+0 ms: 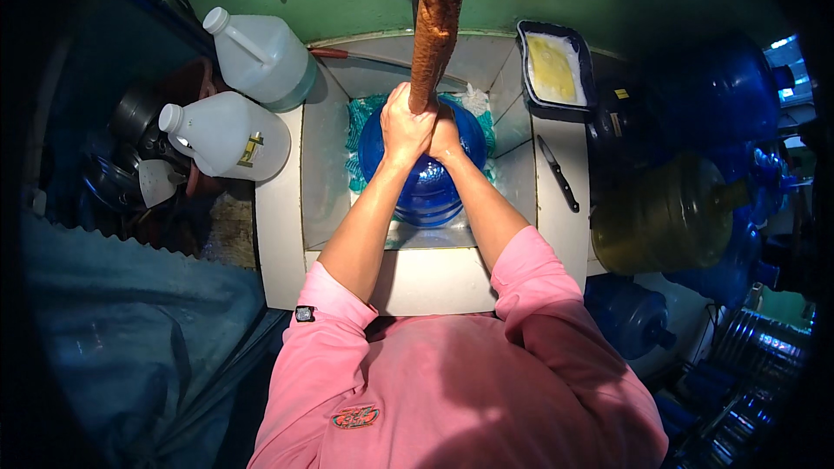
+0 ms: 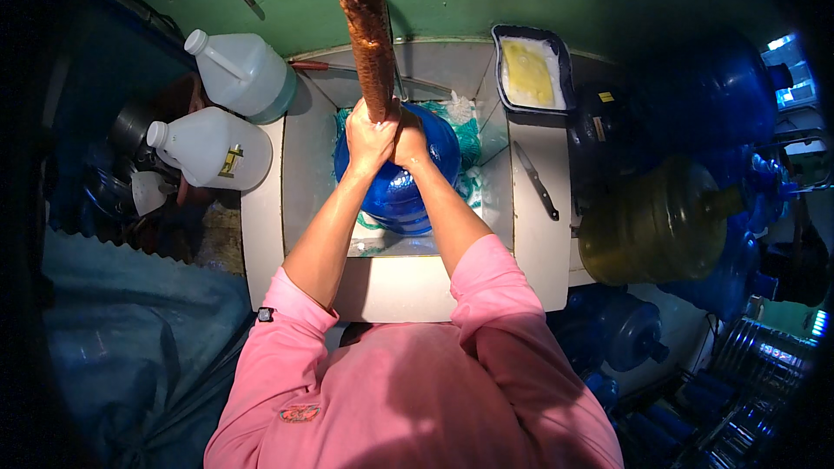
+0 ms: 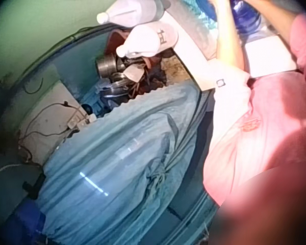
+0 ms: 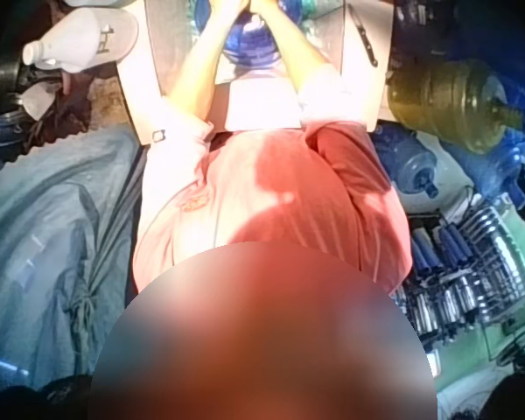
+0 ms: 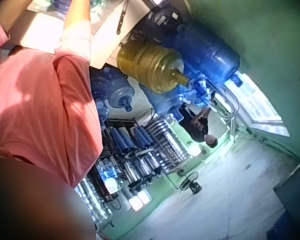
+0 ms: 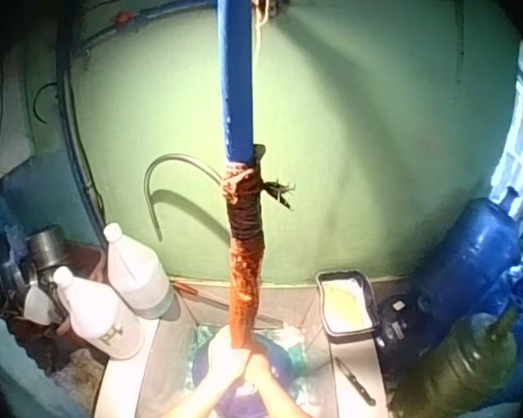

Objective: The person repeatedly scrubs the exterior of large blue water jugs with a green scrubber, rinses them under a tap, and places them aside. The process is repeated for multiple jugs in a small room with green walls and stacked jugs.

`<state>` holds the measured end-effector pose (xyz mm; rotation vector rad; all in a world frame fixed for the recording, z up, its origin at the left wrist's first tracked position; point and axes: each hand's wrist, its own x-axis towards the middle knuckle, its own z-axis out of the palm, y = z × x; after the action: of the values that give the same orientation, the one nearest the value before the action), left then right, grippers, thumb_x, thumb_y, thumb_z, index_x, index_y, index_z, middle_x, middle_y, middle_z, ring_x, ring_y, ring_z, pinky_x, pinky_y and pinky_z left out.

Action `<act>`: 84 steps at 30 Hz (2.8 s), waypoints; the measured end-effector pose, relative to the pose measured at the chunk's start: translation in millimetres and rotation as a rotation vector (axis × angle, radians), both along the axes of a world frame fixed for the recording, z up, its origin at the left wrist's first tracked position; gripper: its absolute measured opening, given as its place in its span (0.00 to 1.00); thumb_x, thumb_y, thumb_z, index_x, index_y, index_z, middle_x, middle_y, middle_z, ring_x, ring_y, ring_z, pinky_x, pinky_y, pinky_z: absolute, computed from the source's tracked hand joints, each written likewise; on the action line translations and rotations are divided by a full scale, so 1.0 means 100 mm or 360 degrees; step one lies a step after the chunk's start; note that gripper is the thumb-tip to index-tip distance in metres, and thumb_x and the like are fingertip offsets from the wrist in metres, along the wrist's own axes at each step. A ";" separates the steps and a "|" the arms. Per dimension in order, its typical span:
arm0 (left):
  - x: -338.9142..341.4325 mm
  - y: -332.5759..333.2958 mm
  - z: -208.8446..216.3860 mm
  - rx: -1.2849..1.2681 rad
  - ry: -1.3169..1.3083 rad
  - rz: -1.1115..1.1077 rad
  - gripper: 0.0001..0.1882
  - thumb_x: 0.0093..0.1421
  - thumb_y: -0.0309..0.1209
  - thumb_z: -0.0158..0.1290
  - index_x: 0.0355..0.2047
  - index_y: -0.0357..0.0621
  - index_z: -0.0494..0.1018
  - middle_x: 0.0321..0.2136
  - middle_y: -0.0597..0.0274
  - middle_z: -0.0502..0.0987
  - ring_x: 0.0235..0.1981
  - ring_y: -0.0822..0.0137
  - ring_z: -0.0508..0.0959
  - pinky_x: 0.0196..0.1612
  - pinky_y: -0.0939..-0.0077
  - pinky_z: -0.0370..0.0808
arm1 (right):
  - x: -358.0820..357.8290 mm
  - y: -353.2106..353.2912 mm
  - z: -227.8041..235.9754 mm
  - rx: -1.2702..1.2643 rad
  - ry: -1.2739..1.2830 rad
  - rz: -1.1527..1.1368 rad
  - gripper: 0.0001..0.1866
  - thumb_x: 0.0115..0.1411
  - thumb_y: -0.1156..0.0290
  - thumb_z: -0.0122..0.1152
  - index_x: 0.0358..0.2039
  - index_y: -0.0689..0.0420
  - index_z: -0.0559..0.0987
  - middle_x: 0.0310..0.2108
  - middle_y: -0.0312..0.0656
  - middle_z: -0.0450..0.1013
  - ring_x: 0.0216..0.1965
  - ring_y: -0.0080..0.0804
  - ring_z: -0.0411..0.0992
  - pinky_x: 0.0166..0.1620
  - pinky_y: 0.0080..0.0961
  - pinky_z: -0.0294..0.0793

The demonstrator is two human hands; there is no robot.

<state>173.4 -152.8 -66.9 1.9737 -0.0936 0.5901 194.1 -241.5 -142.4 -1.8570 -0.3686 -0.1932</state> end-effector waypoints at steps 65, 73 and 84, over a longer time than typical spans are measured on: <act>-1.39 1.67 1.38 -0.0478 0.0383 -0.0536 0.52 0.40 0.41 0.73 0.63 0.32 0.64 0.53 0.55 0.75 0.56 0.61 0.73 0.61 0.64 0.68 | -1.29 -2.48 1.00 0.1672 0.0970 -0.1056 0.27 0.64 0.49 0.50 0.52 0.58 0.78 0.49 0.45 0.75 0.49 0.39 0.74 0.55 0.38 0.73; -1.30 2.93 3.67 0.1415 0.0108 0.0049 0.51 0.42 0.45 0.72 0.62 0.31 0.65 0.57 0.45 0.72 0.56 0.51 0.73 0.61 0.58 0.68 | -0.51 0.57 1.84 0.1565 0.0741 0.0507 0.25 0.66 0.57 0.56 0.61 0.53 0.75 0.54 0.38 0.75 0.55 0.30 0.71 0.62 0.31 0.66; -1.48 2.82 4.58 0.1057 0.0384 -0.0065 0.61 0.37 0.45 0.71 0.68 0.32 0.55 0.62 0.40 0.65 0.63 0.47 0.67 0.64 0.52 0.66 | -0.68 0.89 0.16 0.2350 0.1702 0.0508 0.17 0.67 0.52 0.52 0.49 0.46 0.79 0.44 0.32 0.79 0.47 0.25 0.75 0.48 0.26 0.76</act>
<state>25.3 129.0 390.9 2.6641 -0.1988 0.3049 126.4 -153.0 -126.7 -0.2540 0.2374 0.6053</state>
